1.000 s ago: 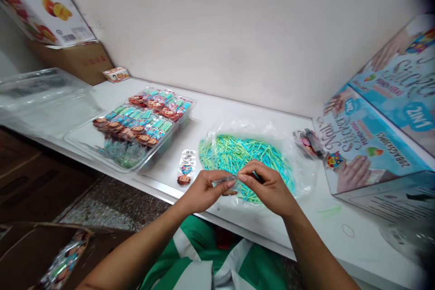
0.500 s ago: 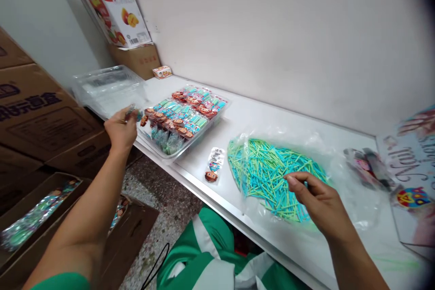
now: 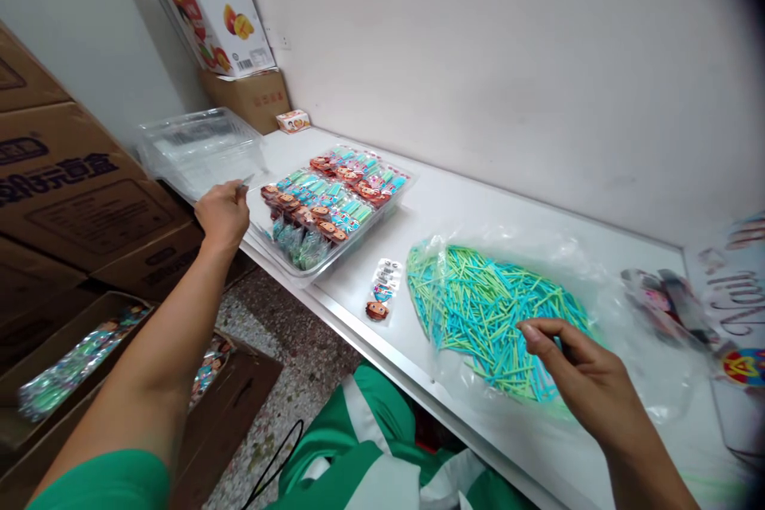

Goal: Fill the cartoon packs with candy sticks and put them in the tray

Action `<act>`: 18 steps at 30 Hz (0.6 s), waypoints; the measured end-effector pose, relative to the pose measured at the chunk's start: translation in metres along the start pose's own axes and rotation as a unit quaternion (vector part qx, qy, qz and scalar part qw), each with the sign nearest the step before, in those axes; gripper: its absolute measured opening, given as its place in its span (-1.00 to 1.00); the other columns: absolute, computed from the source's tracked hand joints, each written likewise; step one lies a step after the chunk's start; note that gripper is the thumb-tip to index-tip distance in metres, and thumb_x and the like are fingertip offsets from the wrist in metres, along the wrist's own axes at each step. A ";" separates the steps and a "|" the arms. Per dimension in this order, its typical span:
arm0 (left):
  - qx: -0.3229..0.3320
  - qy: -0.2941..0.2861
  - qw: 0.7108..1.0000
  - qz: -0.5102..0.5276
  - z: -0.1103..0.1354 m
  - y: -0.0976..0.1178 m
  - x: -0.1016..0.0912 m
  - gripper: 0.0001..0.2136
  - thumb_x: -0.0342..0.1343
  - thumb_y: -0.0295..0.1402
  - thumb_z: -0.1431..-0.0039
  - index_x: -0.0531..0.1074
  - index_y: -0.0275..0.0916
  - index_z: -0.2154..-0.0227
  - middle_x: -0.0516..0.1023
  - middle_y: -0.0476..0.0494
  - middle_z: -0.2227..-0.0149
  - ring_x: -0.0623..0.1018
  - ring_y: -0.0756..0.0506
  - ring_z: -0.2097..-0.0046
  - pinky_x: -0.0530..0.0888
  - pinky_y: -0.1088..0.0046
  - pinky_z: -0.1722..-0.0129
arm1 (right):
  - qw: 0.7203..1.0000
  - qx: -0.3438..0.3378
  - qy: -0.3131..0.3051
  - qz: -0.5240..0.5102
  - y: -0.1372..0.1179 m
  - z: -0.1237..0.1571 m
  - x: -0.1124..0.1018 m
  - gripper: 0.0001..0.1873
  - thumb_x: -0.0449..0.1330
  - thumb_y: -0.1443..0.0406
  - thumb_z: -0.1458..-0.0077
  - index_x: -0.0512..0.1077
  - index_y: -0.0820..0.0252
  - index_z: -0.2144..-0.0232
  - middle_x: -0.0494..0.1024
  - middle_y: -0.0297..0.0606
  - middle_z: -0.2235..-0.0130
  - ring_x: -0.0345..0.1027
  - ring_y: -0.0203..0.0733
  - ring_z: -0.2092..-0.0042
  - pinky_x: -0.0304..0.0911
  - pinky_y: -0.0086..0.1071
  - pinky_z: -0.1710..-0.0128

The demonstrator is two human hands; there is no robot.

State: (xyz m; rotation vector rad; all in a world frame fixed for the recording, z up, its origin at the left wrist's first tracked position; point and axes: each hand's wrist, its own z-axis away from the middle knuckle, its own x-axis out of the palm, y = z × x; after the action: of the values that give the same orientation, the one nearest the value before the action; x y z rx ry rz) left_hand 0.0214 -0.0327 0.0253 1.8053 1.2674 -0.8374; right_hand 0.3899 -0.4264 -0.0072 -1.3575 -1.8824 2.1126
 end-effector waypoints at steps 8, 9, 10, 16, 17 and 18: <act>-0.009 -0.116 0.991 -0.066 -0.010 -0.016 0.027 -0.67 -0.07 -0.23 -0.14 0.50 -0.22 0.17 0.58 -0.30 0.28 0.50 -0.30 0.16 0.32 0.32 0.33 | 0.999 0.014 -0.022 0.021 0.003 0.001 0.000 -0.70 0.16 0.04 -0.01 0.43 0.08 0.29 0.49 -0.34 0.37 0.31 -0.26 0.39 0.20 -0.48 0.51; -0.012 -0.119 0.991 -0.054 -0.012 -0.018 0.027 -0.67 -0.07 -0.23 -0.14 0.49 -0.22 0.16 0.59 -0.29 0.30 0.51 -0.30 0.15 0.33 0.33 0.33 | 0.999 0.015 -0.022 0.025 0.004 0.001 0.000 -0.70 0.16 0.04 -0.01 0.43 0.08 0.29 0.48 -0.34 0.37 0.30 -0.26 0.40 0.21 -0.48 0.51; -0.015 -0.116 0.992 -0.044 -0.014 -0.019 0.026 -0.67 -0.08 -0.23 -0.14 0.49 -0.22 0.16 0.59 -0.28 0.33 0.51 -0.30 0.15 0.33 0.33 0.34 | 0.999 0.016 -0.022 0.027 0.005 0.001 -0.001 -0.70 0.16 0.04 -0.01 0.43 0.07 0.29 0.48 -0.35 0.38 0.30 -0.26 0.40 0.21 -0.48 0.50; -0.001 -0.092 0.996 -0.020 -0.014 -0.016 0.025 -0.68 -0.07 -0.19 -0.12 0.51 -0.27 0.30 0.57 -0.25 0.39 0.52 -0.30 0.21 0.34 0.32 0.33 | 0.999 0.012 -0.036 0.033 0.009 0.002 0.004 -0.69 0.16 0.03 -0.01 0.42 0.07 0.29 0.49 -0.34 0.35 0.31 -0.26 0.38 0.22 -0.48 0.49; -0.011 -0.096 0.995 0.012 -0.013 -0.014 0.027 -0.70 -0.05 -0.19 -0.10 0.50 -0.27 0.36 0.56 -0.24 0.41 0.52 -0.27 0.24 0.35 0.33 0.33 | 0.999 0.009 -0.039 0.036 0.008 0.002 0.005 -0.70 0.15 0.03 -0.01 0.42 0.08 0.29 0.50 -0.33 0.33 0.32 -0.26 0.37 0.23 -0.48 0.48; -0.038 -0.099 0.992 0.069 -0.012 -0.011 0.029 -0.72 -0.03 -0.19 -0.08 0.49 -0.28 0.40 0.55 -0.23 0.44 0.53 -0.24 0.27 0.35 0.35 0.34 | 0.998 0.006 -0.040 0.037 0.007 0.001 0.006 -0.70 0.15 0.04 -0.02 0.43 0.08 0.29 0.50 -0.33 0.32 0.32 -0.25 0.36 0.23 -0.48 0.47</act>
State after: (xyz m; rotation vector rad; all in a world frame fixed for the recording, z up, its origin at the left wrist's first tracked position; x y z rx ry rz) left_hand 0.0201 -0.0069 0.0042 1.6841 1.0219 -0.8566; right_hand 0.3889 -0.4264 -0.0165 -1.3828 -1.8725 2.2419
